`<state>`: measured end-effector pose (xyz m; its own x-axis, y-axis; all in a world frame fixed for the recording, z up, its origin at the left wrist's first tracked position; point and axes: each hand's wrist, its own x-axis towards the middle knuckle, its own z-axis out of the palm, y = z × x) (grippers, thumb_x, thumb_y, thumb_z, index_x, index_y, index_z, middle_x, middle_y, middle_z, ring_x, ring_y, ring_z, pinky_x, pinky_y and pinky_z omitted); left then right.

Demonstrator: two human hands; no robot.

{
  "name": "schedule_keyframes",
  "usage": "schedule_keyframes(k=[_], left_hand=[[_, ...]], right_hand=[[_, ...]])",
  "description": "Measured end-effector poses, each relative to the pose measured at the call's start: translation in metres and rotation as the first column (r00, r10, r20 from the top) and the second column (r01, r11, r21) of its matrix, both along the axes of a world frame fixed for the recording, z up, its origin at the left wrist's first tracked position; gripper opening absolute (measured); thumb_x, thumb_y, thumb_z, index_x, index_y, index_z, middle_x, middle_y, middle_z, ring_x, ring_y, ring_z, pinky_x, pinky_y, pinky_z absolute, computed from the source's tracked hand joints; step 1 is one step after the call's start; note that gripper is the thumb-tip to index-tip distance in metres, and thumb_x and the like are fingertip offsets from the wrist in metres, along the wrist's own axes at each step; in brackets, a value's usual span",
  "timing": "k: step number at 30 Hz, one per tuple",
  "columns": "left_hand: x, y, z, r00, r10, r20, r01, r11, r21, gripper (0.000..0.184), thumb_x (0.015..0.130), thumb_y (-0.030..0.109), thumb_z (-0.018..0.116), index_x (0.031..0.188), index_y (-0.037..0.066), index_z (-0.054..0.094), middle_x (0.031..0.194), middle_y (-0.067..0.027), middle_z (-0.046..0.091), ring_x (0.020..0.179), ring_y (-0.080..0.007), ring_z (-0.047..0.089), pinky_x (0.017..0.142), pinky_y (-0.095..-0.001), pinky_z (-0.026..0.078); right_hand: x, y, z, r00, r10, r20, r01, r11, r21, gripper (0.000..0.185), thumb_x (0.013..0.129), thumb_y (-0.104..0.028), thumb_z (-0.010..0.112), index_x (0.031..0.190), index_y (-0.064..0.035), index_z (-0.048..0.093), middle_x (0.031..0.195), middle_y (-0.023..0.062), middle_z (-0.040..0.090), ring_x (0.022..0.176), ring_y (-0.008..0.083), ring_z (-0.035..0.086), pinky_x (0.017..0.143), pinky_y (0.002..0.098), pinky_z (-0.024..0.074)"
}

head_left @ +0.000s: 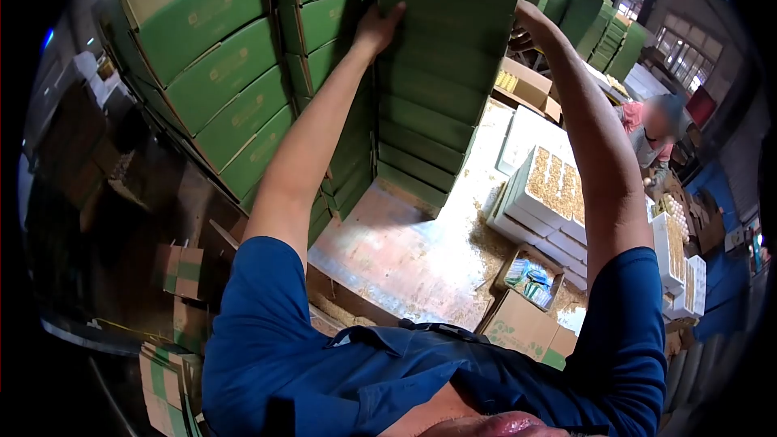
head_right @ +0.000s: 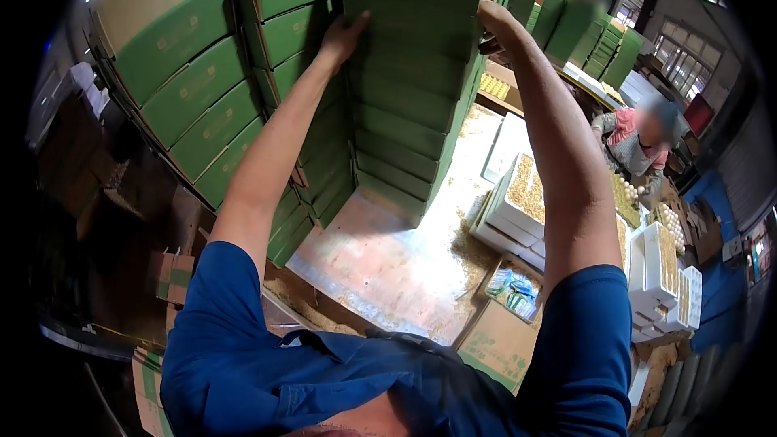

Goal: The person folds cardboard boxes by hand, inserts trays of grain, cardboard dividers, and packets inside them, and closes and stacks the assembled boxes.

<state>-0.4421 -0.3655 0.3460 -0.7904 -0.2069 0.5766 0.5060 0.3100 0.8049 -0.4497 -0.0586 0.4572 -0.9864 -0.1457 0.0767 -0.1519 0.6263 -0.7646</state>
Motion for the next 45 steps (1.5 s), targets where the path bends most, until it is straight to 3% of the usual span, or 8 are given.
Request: schedule_keyframes(k=[9, 16, 20, 21, 30, 37, 44, 45], left_hand=[[0.006, -0.001, -0.011, 0.993, 0.055, -0.106, -0.05, 0.997, 0.055, 0.067, 0.085, 0.048, 0.065, 0.13, 0.001, 0.051, 0.119, -0.0192, 0.063, 0.112, -0.0324, 0.06, 0.094, -0.0391, 0.047], [0.146, 0.054, -0.09, 0.905, 0.285, -0.316, -0.281, 0.958, 0.061, 0.05, 0.091, 0.026, 0.062, 0.13, -0.001, 0.049, 0.127, -0.0207, 0.057, 0.116, -0.0341, 0.056, 0.099, -0.039, 0.043], [0.269, 0.137, -0.345, 0.899, -0.281, 0.336, 0.4, 0.841, -0.364, 0.06, 0.086, 0.035, 0.069, 0.13, -0.001, 0.052, 0.128, -0.0206, 0.057, 0.121, -0.0311, 0.053, 0.102, -0.0395, 0.041], [0.321, 0.167, -0.345, 0.584, -0.334, 0.74, 0.599, 0.793, -0.114, 0.068, 0.085, 0.041, 0.067, 0.136, -0.001, 0.047, 0.134, -0.0227, 0.052, 0.126, -0.0342, 0.049, 0.106, -0.0415, 0.038], [0.407, 0.318, -0.437, 0.183, -0.556, 0.811, 0.922, 0.383, 0.055, 0.06, 0.08, 0.043, 0.068, 0.121, 0.0, 0.059, 0.107, -0.025, 0.065, 0.097, -0.036, 0.063, 0.083, -0.0427, 0.049], [0.414, 0.337, -0.436, 0.569, -0.261, 0.78, 0.654, 0.719, -0.236, 0.028, 0.069, 0.029, 0.077, 0.087, 0.007, 0.075, 0.079, -0.0181, 0.07, 0.072, -0.0314, 0.067, 0.07, -0.0362, 0.053], [0.408, 0.315, -0.412, 0.373, -0.552, 0.746, 0.598, 0.757, 0.262, 0.029, 0.067, -0.001, 0.079, 0.091, 0.0, 0.064, 0.078, -0.0067, 0.067, 0.075, -0.0151, 0.065, 0.069, -0.031, 0.052], [0.403, 0.315, -0.404, 0.345, -0.575, 0.742, 0.619, 0.733, 0.28, 0.045, 0.07, -0.011, 0.068, 0.114, 0.0, 0.062, 0.092, -0.0041, 0.07, 0.087, -0.0142, 0.065, 0.077, -0.0291, 0.052]], right_hand=[[0.084, 0.05, -0.025, 0.998, -0.043, -0.046, 0.024, 0.939, -0.343, 0.085, 0.088, -0.065, 0.05, 0.137, 0.0036, 0.044, 0.134, 0.0247, 0.05, 0.1, 0.0341, 0.063, 0.089, 0.0429, 0.0503], [0.29, 0.254, -0.243, 0.884, -0.464, -0.062, 0.445, 0.874, -0.196, 0.042, 0.09, -0.04, 0.063, 0.079, 0.0004, 0.062, 0.069, 0.0006, 0.053, 0.066, 0.0123, 0.046, 0.064, 0.0291, 0.0407], [0.484, 0.425, -0.528, 0.51, -0.86, -0.001, 0.832, 0.492, 0.257, 0.057, 0.084, -0.037, 0.063, 0.123, 0.0033, 0.058, 0.12, 0.0283, 0.06, 0.111, 0.04, 0.059, 0.097, 0.0439, 0.0443], [0.531, 0.432, -0.55, 0.497, -0.856, 0.139, 0.684, 0.486, 0.544, 0.06, 0.082, -0.037, 0.062, 0.127, 0.0029, 0.056, 0.125, 0.0284, 0.057, 0.116, 0.0421, 0.054, 0.103, 0.0447, 0.0401], [0.608, 0.362, -0.513, 0.274, -0.962, 0.001, 0.784, 0.224, 0.579, 0.053, 0.079, -0.028, 0.063, 0.126, -0.0053, 0.054, 0.14, 0.0201, 0.044, 0.125, 0.0419, 0.044, 0.1, 0.05, 0.0418], [0.625, 0.39, -0.515, 0.349, -0.936, 0.034, 0.911, 0.348, 0.223, 0.037, 0.077, -0.018, 0.059, 0.112, -0.0034, 0.06, 0.101, 0.0262, 0.065, 0.099, 0.045, 0.059, 0.085, 0.0486, 0.0467], [0.618, 0.39, -0.532, 0.106, -0.968, -0.228, 0.994, 0.103, 0.024, 0.045, 0.084, -0.024, 0.063, 0.119, 0.0041, 0.06, 0.11, 0.0246, 0.065, 0.102, 0.0413, 0.062, 0.087, 0.0434, 0.048], [0.614, 0.386, -0.499, 0.135, -0.989, -0.052, 0.982, 0.141, -0.123, 0.047, 0.089, -0.028, 0.061, 0.12, 0.0067, 0.059, 0.11, 0.0227, 0.066, 0.101, 0.0353, 0.064, 0.087, 0.0387, 0.0481]])
